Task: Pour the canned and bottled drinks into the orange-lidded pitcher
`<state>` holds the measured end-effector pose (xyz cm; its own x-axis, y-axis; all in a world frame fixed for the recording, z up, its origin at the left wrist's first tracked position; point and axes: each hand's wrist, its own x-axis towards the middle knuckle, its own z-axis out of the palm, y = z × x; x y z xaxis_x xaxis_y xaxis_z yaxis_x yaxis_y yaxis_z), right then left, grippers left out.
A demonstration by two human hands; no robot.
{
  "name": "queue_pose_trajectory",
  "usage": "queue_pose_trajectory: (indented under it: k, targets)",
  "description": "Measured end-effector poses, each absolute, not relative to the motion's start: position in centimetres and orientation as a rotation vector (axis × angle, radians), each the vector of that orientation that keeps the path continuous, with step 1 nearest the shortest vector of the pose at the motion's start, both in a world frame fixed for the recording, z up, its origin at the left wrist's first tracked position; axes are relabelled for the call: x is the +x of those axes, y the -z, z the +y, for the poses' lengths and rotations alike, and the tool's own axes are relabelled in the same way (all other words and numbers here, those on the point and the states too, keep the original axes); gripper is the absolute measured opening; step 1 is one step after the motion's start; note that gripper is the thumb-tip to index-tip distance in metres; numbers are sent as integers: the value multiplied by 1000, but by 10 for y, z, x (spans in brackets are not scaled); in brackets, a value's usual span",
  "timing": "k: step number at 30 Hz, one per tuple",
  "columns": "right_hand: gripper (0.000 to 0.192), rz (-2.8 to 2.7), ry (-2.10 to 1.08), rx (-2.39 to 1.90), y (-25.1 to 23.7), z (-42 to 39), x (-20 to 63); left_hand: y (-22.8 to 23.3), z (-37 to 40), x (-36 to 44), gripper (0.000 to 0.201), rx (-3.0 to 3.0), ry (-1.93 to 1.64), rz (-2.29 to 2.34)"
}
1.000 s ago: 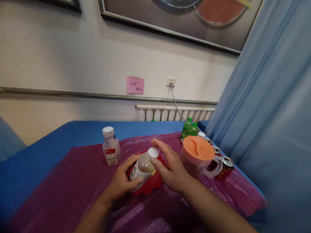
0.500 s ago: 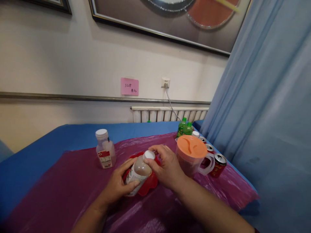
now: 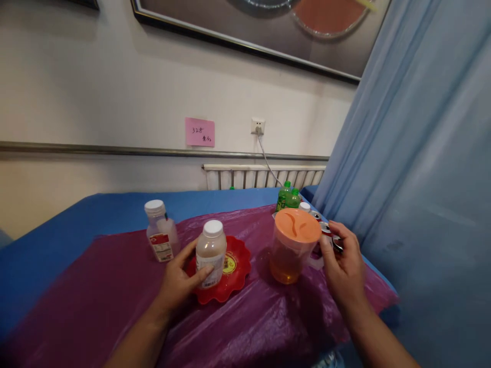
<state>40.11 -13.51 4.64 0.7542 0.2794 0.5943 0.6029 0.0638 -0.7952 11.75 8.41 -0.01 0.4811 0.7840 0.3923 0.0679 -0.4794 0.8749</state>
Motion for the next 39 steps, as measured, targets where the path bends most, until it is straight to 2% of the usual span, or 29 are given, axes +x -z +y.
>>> queue_pose_trajectory:
  k: [2,4,8,20,29,39]
  targets:
    - [48,-619,3,-1556,-33,-140,419,2,85,118,77,1877,-1074,744]
    - [47,-579,-215,-1513,-21,-140,431,3,86,119,77,1878,-1084,767]
    - [51,-585,-403,-1301,-8,-130,438,2,87,120,79,1867,-1084,793]
    - [40,-546,-341,-1222,-11,-113,420,10,91,121,83,1784,-1089,765]
    - [50,-558,-318,-1189,-11,-85,402,8,88,121,88,1763,-1110,766]
    - [48,-568,-295,-1219,0,-87,396,6,88,121,83,1813,-1109,784]
